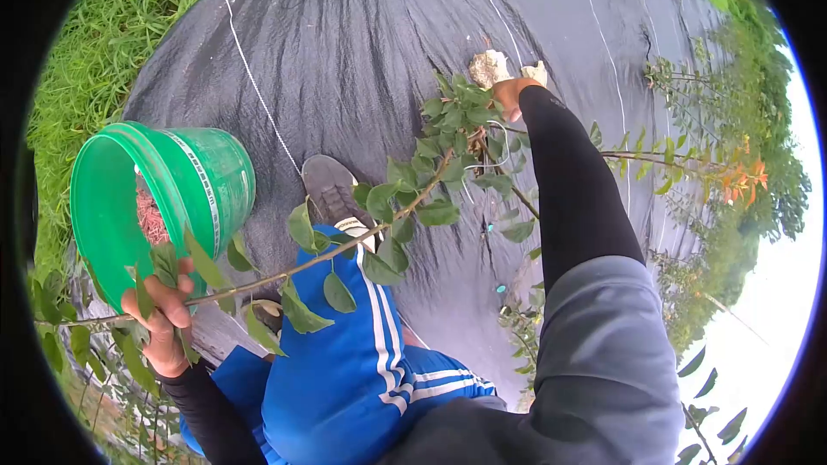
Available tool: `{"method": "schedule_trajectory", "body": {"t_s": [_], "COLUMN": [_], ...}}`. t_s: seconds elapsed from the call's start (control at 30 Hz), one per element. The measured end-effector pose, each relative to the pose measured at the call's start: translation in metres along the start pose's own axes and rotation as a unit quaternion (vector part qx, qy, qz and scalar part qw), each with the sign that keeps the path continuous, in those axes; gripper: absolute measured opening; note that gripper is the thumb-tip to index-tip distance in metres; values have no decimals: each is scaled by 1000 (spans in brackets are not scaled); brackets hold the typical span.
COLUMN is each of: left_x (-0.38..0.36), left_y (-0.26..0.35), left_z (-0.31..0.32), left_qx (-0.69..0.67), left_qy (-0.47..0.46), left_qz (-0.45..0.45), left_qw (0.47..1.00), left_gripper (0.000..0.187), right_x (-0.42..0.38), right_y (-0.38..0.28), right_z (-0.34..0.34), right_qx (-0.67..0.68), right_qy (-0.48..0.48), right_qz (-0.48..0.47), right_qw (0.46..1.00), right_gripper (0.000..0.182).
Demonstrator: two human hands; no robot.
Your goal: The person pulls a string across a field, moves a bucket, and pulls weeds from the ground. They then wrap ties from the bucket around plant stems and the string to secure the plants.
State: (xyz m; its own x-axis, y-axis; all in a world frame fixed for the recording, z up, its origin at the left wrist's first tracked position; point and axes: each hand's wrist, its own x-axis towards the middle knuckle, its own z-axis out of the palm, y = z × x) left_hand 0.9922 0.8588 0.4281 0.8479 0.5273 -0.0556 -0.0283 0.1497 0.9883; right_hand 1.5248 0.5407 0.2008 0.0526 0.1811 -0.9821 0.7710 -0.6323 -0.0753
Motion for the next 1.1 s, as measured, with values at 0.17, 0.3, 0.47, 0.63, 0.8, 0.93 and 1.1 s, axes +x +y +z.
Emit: {"method": "schedule_trajectory", "body": {"t_s": [0.17,0.3,0.47,0.63,0.8,0.93,1.1], "left_x": [5,4,-1,0,11,11,12], "left_y": [0,-1,-5,-1,-6,-4,3], "left_z": [-2,-2,-1,4,4,6,7], "left_qx": [-8,-1,5,-1,-64,-91,-69], "left_qy": [13,28,29,69,28,67,71], "left_qz": [-40,-46,-53,-66,11,2,-29], "left_qw": [999,999,998,995,998,994,995], "left_gripper": [29,27,26,42,29,30,31], "right_x": [-7,-6,-1,0,8,-32,-2], "right_y": [-21,-12,-24,-24,-12,-63,-41], "right_z": [18,29,17,26,32,22,36], "right_qx": [-42,-64,88,28,-31,17,17], "right_qy": [40,95,141,208,196,251,284], "right_qz": [107,177,-5,22,77,72,85], "right_qw": [993,977,986,978,977,965,955], "right_gripper": [53,65,45,30,38,32,24]}}
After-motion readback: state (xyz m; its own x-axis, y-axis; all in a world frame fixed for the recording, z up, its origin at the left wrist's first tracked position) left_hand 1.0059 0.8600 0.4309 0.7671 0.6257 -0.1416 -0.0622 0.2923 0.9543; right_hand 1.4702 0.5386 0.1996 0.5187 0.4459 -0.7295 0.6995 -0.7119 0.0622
